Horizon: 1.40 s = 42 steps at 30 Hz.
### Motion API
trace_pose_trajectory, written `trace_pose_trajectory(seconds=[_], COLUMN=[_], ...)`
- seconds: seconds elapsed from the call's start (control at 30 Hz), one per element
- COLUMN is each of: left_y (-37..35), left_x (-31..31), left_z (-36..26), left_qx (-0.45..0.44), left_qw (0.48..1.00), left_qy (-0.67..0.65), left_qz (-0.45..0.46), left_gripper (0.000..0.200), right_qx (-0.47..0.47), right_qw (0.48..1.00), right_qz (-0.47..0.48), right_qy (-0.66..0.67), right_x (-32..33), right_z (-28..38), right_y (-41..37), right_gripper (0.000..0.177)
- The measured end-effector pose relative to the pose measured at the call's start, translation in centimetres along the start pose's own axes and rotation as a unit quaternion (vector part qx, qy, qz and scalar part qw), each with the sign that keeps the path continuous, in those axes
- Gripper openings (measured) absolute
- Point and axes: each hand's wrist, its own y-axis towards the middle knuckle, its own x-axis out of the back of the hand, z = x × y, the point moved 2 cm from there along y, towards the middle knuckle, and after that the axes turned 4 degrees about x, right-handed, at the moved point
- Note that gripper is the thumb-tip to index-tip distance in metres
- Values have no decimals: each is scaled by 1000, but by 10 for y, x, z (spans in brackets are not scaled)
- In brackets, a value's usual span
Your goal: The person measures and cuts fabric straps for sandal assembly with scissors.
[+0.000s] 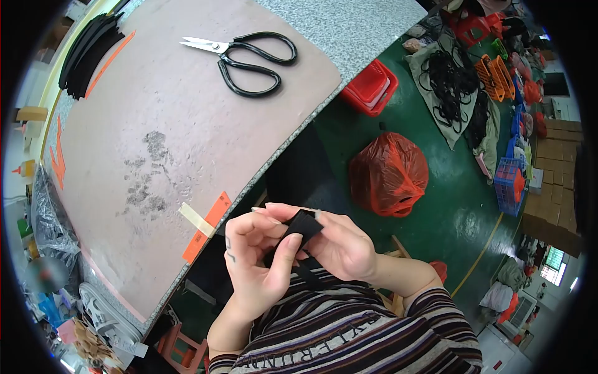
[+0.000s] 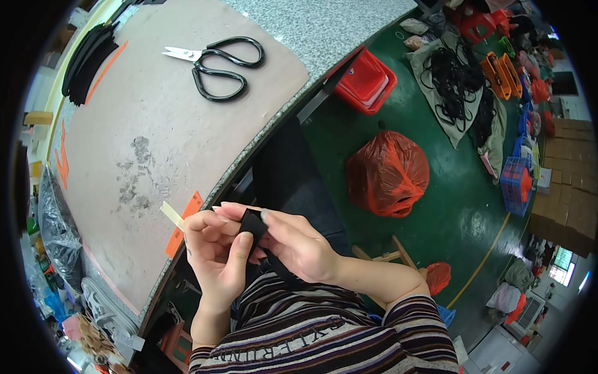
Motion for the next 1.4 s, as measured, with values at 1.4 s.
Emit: trace_pose_trajectory(seconds=[1.4], left_y=[-709], left_x=[311], left_z=[35], left_qx=[-264], left_qw=[604], left_qy=[-115], left_qz=[-743], left_gripper=[18], right_qx=[319], right_qw=[843], right_qz=[294], right_qy=[-318], right_x=[-125], right_z=[238], right_y=[156], right_gripper=[31])
